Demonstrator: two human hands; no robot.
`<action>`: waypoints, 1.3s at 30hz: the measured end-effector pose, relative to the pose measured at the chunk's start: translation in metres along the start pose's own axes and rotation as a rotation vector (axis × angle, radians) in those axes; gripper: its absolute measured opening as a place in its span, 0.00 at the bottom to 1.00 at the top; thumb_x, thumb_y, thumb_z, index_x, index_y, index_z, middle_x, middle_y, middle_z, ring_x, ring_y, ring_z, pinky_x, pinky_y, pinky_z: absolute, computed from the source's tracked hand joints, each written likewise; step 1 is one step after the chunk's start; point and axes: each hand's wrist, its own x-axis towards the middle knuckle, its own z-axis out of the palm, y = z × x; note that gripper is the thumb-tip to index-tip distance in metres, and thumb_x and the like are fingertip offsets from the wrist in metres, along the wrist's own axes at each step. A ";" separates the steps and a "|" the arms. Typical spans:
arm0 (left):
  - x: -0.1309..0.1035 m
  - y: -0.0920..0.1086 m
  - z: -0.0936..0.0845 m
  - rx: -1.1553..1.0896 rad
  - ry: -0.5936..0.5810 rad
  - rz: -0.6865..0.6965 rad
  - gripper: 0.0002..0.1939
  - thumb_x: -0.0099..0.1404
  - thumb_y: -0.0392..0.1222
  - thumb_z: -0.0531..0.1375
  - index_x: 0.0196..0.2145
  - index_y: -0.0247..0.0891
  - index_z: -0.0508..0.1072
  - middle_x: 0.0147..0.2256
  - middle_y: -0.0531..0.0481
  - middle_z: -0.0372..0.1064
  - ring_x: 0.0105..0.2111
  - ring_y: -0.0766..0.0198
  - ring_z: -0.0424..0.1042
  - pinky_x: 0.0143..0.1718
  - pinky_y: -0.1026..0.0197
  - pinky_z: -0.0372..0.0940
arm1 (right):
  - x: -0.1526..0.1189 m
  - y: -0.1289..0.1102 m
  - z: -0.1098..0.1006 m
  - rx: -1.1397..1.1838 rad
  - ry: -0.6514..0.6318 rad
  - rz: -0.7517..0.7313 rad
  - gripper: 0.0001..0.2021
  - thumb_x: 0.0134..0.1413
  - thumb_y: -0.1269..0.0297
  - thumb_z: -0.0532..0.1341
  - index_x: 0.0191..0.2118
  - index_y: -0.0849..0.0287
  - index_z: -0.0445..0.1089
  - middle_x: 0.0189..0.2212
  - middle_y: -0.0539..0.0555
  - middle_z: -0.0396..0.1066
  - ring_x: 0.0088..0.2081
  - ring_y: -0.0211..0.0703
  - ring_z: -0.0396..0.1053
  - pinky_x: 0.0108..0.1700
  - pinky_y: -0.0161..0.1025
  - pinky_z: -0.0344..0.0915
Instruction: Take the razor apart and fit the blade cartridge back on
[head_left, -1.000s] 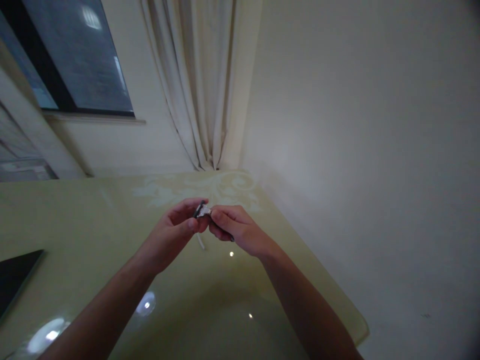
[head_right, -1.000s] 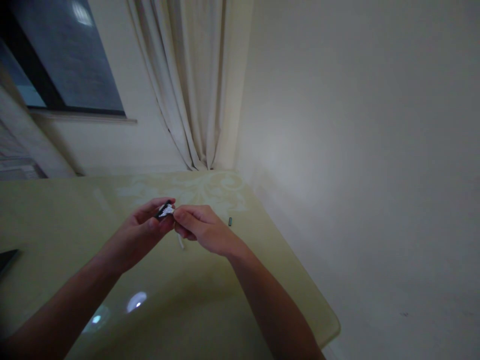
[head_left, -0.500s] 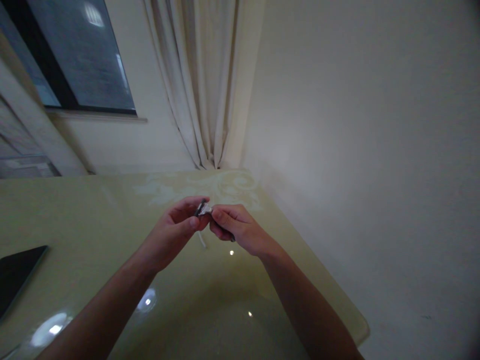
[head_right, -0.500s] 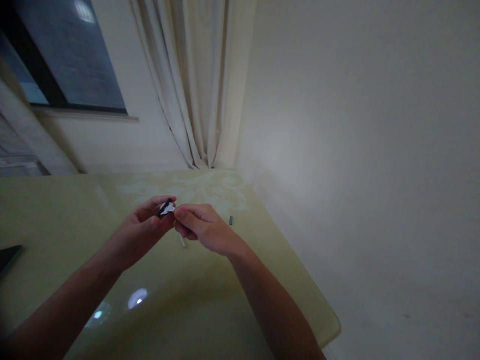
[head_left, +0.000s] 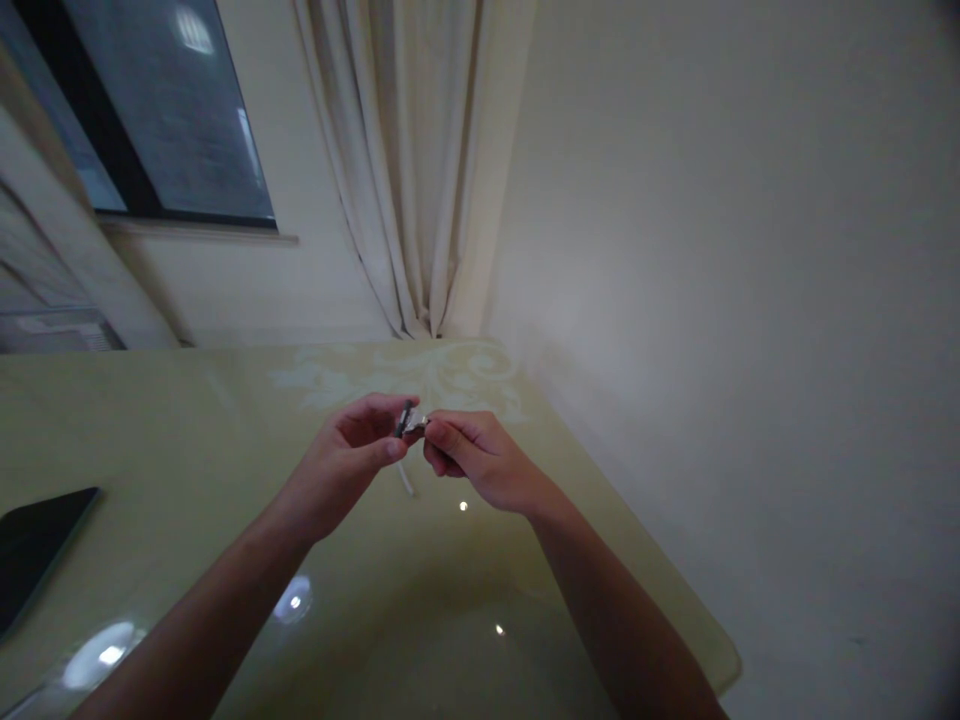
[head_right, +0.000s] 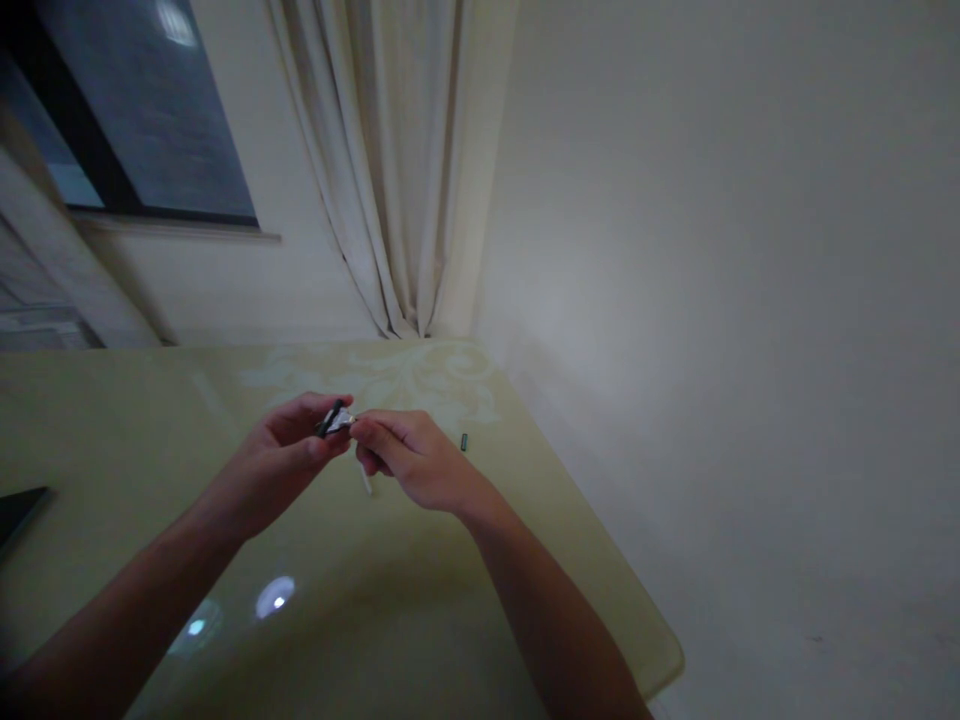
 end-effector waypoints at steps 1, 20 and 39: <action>0.000 0.000 0.000 0.001 0.003 -0.001 0.21 0.48 0.44 0.84 0.41 0.46 0.89 0.34 0.51 0.85 0.33 0.69 0.79 0.38 0.71 0.73 | 0.000 -0.002 0.000 -0.031 0.004 -0.014 0.28 0.74 0.39 0.57 0.30 0.59 0.68 0.24 0.47 0.62 0.27 0.36 0.59 0.31 0.36 0.56; -0.002 0.005 -0.007 0.185 0.101 0.017 0.19 0.46 0.35 0.82 0.37 0.43 0.88 0.33 0.51 0.78 0.34 0.64 0.77 0.38 0.64 0.74 | -0.003 -0.011 -0.001 -0.310 0.026 -0.086 0.29 0.77 0.40 0.51 0.29 0.57 0.64 0.24 0.47 0.64 0.27 0.37 0.61 0.36 0.38 0.58; -0.002 0.015 -0.010 0.239 0.017 -0.005 0.22 0.50 0.39 0.82 0.44 0.44 0.88 0.33 0.52 0.73 0.32 0.68 0.73 0.34 0.69 0.71 | 0.000 -0.010 0.002 -0.256 0.072 -0.081 0.23 0.78 0.48 0.54 0.31 0.57 0.65 0.26 0.46 0.64 0.29 0.37 0.62 0.36 0.37 0.58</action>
